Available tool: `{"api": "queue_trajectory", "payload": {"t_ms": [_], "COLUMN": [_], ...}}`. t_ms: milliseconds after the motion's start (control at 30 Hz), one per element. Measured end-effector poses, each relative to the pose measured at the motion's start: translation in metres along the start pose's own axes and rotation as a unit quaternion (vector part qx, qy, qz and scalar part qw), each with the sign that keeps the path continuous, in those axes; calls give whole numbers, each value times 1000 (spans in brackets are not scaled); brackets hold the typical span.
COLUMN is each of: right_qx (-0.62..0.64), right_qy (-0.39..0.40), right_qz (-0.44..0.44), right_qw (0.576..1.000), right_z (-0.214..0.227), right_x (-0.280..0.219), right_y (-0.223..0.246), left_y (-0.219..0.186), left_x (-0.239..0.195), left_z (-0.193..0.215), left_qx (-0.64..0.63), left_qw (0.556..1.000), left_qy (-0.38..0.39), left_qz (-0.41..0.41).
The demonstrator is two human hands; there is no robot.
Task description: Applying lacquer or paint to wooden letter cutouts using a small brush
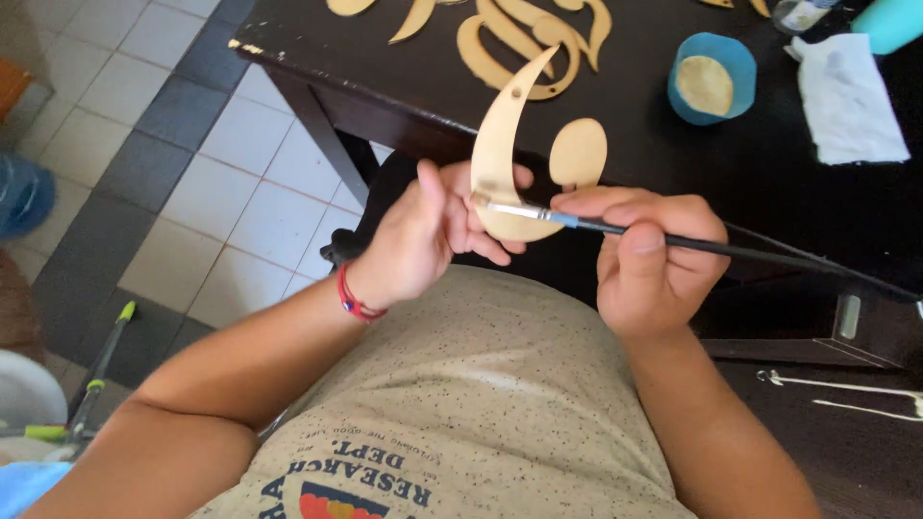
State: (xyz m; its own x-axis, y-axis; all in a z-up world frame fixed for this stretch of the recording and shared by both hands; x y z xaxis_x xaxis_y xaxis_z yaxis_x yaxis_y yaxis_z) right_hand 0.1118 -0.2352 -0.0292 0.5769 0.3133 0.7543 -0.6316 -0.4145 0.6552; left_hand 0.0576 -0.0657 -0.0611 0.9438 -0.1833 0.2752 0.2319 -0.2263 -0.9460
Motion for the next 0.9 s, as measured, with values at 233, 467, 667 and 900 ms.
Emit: {"api": "queue_trajectory", "payload": {"t_ms": [233,467,667,900], "right_qx": [45,-213,-282,-267], "right_qy": [3,65,195,219], "right_qz": [-38,142,172,160], "right_qw": [998,965,923,925], "right_z": [-13,21,6,9], "right_x": [-4,14,28,32], "right_y": [4,52,74,85], "left_y": [1,-41,-56,-53], "left_x": [-24,-33,-33,-32], "left_z": [2,4,0,-2], "left_qx": [24,163,222,219], "left_qw": [996,974,963,965], "left_qy": [-72,-155,-149,-141], "left_qz": [-56,-38,-22,12]}}
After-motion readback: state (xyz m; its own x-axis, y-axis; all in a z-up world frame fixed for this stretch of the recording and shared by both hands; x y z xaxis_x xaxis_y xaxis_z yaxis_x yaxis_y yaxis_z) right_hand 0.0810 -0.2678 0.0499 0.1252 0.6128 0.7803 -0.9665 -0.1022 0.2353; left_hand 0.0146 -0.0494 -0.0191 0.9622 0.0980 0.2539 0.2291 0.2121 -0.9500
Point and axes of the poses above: each hand's wrist, its own x-axis towards the middle knuckle, its own z-axis out of the back of the hand, y = z × x, the point moved 4 cm from there along x, towards the middle knuckle, and after that the axes turned 4 degrees about y, right-handed, at the moved point
